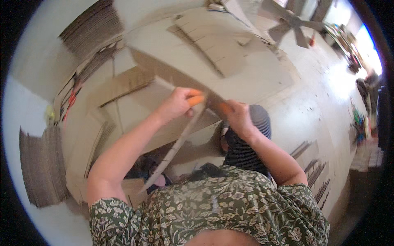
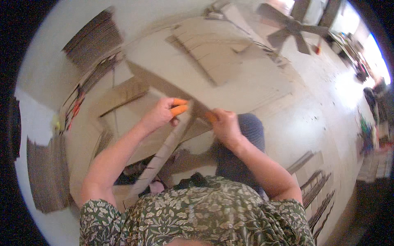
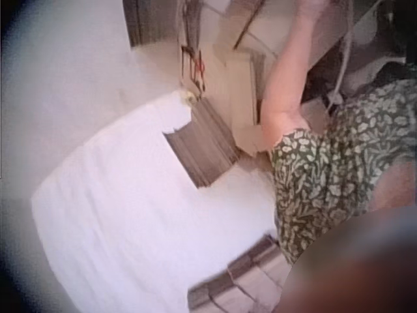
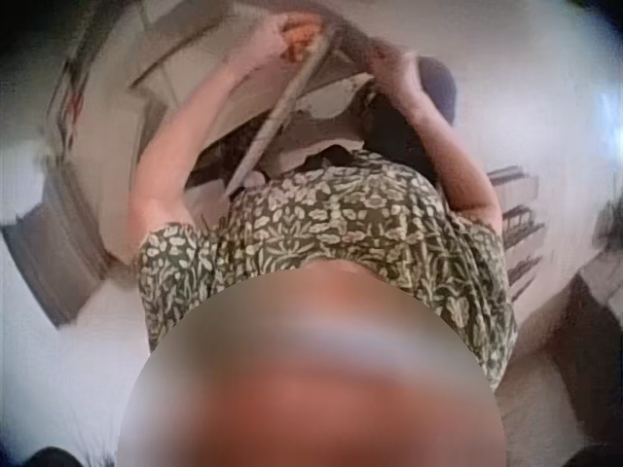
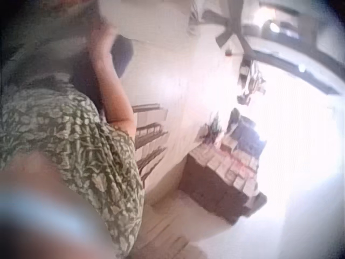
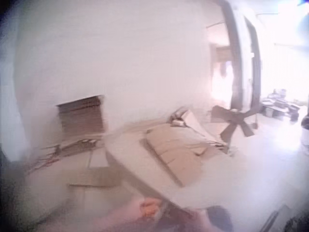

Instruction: The person assembles pre-cut cardboard pieces into a grid-like structure by hand. They repeatedly pick up pieces, align them, and press them together to form a larger unit.

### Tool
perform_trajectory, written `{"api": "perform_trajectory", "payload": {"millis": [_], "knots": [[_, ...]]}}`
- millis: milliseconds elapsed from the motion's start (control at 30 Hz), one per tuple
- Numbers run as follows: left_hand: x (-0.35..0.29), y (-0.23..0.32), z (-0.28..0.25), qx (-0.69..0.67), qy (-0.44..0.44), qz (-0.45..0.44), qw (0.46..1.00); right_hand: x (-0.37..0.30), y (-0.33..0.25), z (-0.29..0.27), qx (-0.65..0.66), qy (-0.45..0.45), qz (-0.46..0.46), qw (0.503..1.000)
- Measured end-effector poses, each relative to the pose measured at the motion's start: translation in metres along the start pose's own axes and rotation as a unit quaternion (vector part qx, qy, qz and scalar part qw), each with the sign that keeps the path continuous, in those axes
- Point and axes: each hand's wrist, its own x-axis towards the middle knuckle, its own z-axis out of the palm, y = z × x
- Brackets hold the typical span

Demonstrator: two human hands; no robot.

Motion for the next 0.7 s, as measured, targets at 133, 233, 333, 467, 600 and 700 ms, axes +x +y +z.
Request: {"api": "perform_trajectory", "payload": {"millis": [133, 233, 333, 467, 600, 700], "knots": [[-0.044, -0.031, -0.051, -0.055, 0.076, 0.108, 0.990, 0.001, -0.002, -0.011, -0.103, -0.033, 0.005, 0.994], [-0.119, -0.051, -0.096, 0.038, 0.224, 0.050, 0.973, 0.011, -0.036, -0.025, -0.161, -0.018, -0.050, 0.985], [-0.213, -0.113, -0.115, 0.114, 0.354, -0.006, 0.928, 0.024, -0.073, -0.025, -0.198, 0.002, -0.160, 0.967], [-0.318, -0.148, -0.068, 0.300, 0.367, -0.123, 0.872, 0.046, -0.076, 0.001, -0.233, -0.067, -0.246, 0.939], [-0.358, -0.155, -0.032, 0.449, 0.319, -0.112, 0.827, 0.049, -0.059, 0.021, -0.226, -0.168, -0.185, 0.942], [-0.345, -0.141, -0.035, 0.528, 0.288, -0.108, 0.792, 0.054, -0.057, 0.025, -0.212, -0.185, -0.136, 0.950]]}}
